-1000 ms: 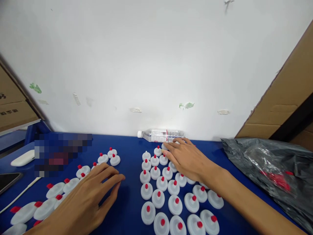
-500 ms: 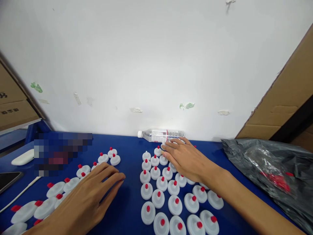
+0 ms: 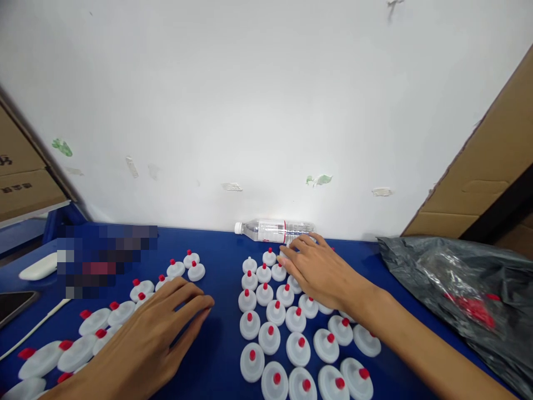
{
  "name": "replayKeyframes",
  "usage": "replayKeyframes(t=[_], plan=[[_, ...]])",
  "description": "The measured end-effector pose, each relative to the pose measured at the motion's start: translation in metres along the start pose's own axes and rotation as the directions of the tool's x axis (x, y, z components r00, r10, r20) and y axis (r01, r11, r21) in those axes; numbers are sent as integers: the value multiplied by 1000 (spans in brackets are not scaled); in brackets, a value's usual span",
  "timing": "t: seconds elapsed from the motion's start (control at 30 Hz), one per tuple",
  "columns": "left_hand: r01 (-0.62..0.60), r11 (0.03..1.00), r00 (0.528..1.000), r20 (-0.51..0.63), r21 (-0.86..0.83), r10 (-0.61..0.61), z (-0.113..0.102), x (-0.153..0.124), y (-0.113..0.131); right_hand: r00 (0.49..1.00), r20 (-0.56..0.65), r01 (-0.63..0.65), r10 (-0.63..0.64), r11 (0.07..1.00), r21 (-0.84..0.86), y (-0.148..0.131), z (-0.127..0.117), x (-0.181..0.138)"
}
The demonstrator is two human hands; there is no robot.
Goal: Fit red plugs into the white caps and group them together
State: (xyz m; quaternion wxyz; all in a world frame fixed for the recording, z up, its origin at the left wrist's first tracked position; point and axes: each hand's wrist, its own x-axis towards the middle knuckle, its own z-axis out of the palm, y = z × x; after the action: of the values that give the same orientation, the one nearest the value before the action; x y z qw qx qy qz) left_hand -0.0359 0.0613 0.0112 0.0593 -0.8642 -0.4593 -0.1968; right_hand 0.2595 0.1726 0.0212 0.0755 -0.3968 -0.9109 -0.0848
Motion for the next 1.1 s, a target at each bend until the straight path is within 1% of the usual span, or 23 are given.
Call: replayKeyframes(t=[0.07,0.13,0.23,0.3,0.33,0.4,0.5,0.57,0.73,0.87,0.97,1.1], plan=[[5,1000,1000,-4,-6,-5,1,-1,0,1000,-8,12,-12,1000,-1,1,-2,0],[7,1000,1000,-23,-15,-8,3,-1,-2,999,-40,18,-18,1000,1,0,-8,0],[-9,998,996,-87,-59,4,4,-3,-4,991,-132,-20,25,999,38,-8,-23,1],[-40,995,988,-150,-94,26,3,-3,-5,983,-178,-31,49,994,104,-20,-34,0],[-54,993,983,-183,-107,34,2,-3,-6,982,-188,-8,37,989,149,-27,-38,-1],[-69,990,969,-244,-122,38,0,-3,-5,984,-176,78,-37,970,230,-42,-43,-3],[-69,991,951,-307,-118,29,-2,-3,-4,973,-146,215,-180,938,273,-62,-43,-6],[-70,991,944,-329,-115,29,-3,-4,-3,962,-149,261,-228,928,264,-72,-40,-8],[-110,974,943,-332,-200,39,-2,-7,0,940,-214,315,-265,914,254,-83,-35,-10],[-179,960,921,-380,-217,86,-4,-4,1,895,-308,406,-323,875,264,-88,-36,-10],[-184,952,916,-393,-245,76,-6,-1,0,869,-378,434,-319,858,274,-89,-37,-10],[-124,944,927,-375,-305,0,-5,0,-1,842,-444,444,-308,862,244,-90,-38,-11]])
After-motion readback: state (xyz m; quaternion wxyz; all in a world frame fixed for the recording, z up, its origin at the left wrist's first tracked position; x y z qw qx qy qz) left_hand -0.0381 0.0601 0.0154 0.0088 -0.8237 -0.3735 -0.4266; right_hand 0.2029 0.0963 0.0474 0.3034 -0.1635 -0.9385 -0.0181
